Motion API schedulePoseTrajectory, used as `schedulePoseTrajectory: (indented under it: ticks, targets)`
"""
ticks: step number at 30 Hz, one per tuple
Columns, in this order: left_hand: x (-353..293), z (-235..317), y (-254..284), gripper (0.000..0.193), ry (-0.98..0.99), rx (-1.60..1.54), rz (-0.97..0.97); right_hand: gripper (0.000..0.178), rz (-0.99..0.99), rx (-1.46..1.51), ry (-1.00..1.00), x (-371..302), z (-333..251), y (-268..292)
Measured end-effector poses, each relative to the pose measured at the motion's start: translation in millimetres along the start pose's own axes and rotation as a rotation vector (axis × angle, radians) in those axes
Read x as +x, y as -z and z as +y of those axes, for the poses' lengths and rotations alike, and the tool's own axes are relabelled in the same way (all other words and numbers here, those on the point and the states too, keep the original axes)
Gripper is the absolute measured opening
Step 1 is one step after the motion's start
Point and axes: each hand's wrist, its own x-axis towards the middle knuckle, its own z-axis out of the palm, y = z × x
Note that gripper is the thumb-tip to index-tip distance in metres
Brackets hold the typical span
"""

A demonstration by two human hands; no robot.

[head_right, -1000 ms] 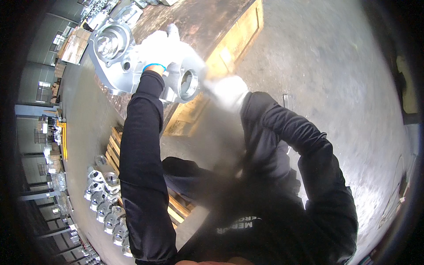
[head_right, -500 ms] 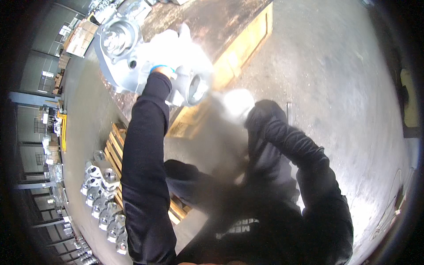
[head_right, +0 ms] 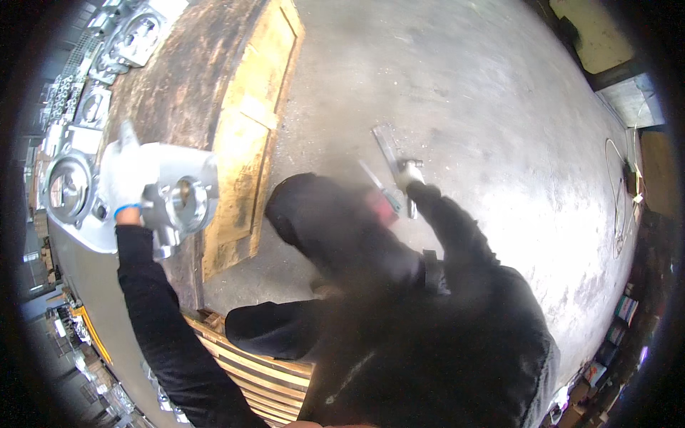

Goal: The person kneels on the floor and uses a red abrasive pad to wipe the surfaces of a large silver metal casting. They then use a metal file to smooth the edges and corners of the same part. Finally, they place the finished part on a wooden pallet with other similar parts.

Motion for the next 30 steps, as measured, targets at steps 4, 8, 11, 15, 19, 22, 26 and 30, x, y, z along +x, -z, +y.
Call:
schedulePoseTrajectory:
  ticks: [4,8,11,15,19,22,26,30]
  targets:
    - [7.9,-17.5,-11.5,0.082,-0.087,-0.016,0.116,0.050,0.036,0.168,-0.304,-28.8,89.5,-75.4]
    - [14.3,-30.8,-19.0,0.071,-0.182,-0.098,0.219,0.057,0.331,0.010,-0.179,-37.4,85.2,-96.4]
    - [16.9,-36.8,-14.1,0.053,-0.336,0.165,0.196,0.067,0.270,-0.048,0.133,-32.9,49.9,-99.9]
    - [18.0,-48.6,-10.3,0.048,-0.389,0.230,0.149,0.073,-0.183,-0.112,-0.073,-36.0,8.0,-123.6]
    - [19.1,-51.2,-14.8,0.046,-0.528,0.144,0.259,0.063,0.029,-0.343,-0.221,-41.7,-10.6,-165.9]
    - [15.3,-41.3,-14.4,0.053,-0.607,0.307,0.383,0.039,0.068,-0.287,-0.273,-41.9,-13.2,-182.3]
    - [7.3,-18.1,-11.9,0.070,-0.266,0.090,0.257,0.024,0.041,-0.338,-0.170,-46.8,-11.9,-162.8]
    - [-4.0,2.4,-2.2,0.078,-0.075,0.043,0.119,0.053,-0.123,-0.109,-0.123,-56.8,-18.7,-116.4]
